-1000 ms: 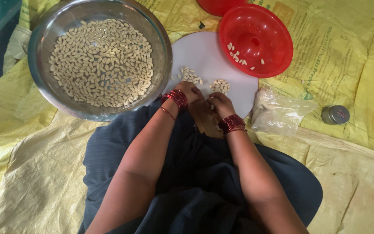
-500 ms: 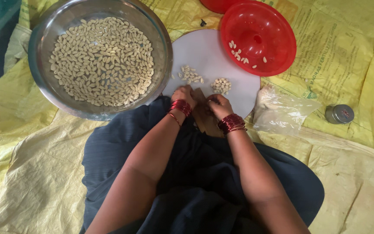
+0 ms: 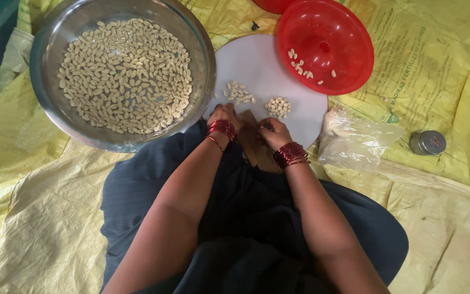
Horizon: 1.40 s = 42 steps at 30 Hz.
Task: The person sits on the floor and uses a wooden tool to crack open peanuts, separating the shells from the kernels. The shells are placed into a red bowl, while the kernels are collected on a white plate.
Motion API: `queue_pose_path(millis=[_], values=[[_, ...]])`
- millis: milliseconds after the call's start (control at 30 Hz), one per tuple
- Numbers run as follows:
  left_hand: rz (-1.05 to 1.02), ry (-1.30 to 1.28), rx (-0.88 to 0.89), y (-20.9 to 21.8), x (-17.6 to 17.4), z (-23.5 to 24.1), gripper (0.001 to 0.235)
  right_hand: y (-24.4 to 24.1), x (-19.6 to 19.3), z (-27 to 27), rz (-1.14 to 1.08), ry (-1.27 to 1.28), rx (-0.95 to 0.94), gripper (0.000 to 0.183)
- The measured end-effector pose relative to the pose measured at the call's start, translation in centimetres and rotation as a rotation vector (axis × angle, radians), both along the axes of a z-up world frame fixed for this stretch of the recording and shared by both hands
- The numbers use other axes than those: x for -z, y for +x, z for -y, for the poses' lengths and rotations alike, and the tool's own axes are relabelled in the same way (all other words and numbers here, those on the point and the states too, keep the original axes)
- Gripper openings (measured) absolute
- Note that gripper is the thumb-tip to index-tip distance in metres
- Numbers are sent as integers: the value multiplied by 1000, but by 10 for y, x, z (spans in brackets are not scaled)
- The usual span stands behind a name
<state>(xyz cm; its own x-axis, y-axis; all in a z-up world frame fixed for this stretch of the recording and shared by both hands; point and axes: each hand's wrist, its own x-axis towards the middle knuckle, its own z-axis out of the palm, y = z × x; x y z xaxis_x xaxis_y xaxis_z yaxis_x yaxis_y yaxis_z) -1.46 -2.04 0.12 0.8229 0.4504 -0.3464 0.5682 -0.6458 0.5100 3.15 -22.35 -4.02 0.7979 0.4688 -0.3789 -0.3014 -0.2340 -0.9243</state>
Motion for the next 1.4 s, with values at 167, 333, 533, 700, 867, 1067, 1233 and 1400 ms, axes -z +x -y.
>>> queue_pose_path(millis=[167, 333, 533, 700, 867, 1067, 1233, 1400], values=[[-41, -51, -33, 3, 1, -2, 52, -1, -2, -2, -41, 22, 23, 17], [36, -11, 7, 9, 12, -10, 51, -3, -2, -1, -24, 49, 1, 17], [50, -51, 109, 9, 37, -17, 47, -3, -6, 0, -40, 40, -2, 18], [193, -51, -65, 25, 74, -19, 56, -8, -13, -4, -33, 4, 15, 22], [150, -155, -139, 28, 83, -22, 60, -18, -32, -13, 394, -190, -36, 18], [93, -201, -89, 21, 52, -21, 62, -41, -61, -30, 876, -469, -228, 16], [31, -236, -79, 11, 15, -19, 69, -44, -82, -31, 827, -502, -264, 28], [-16, -183, 38, 4, 1, -17, 63, -25, -85, -18, 409, -675, -312, 70]])
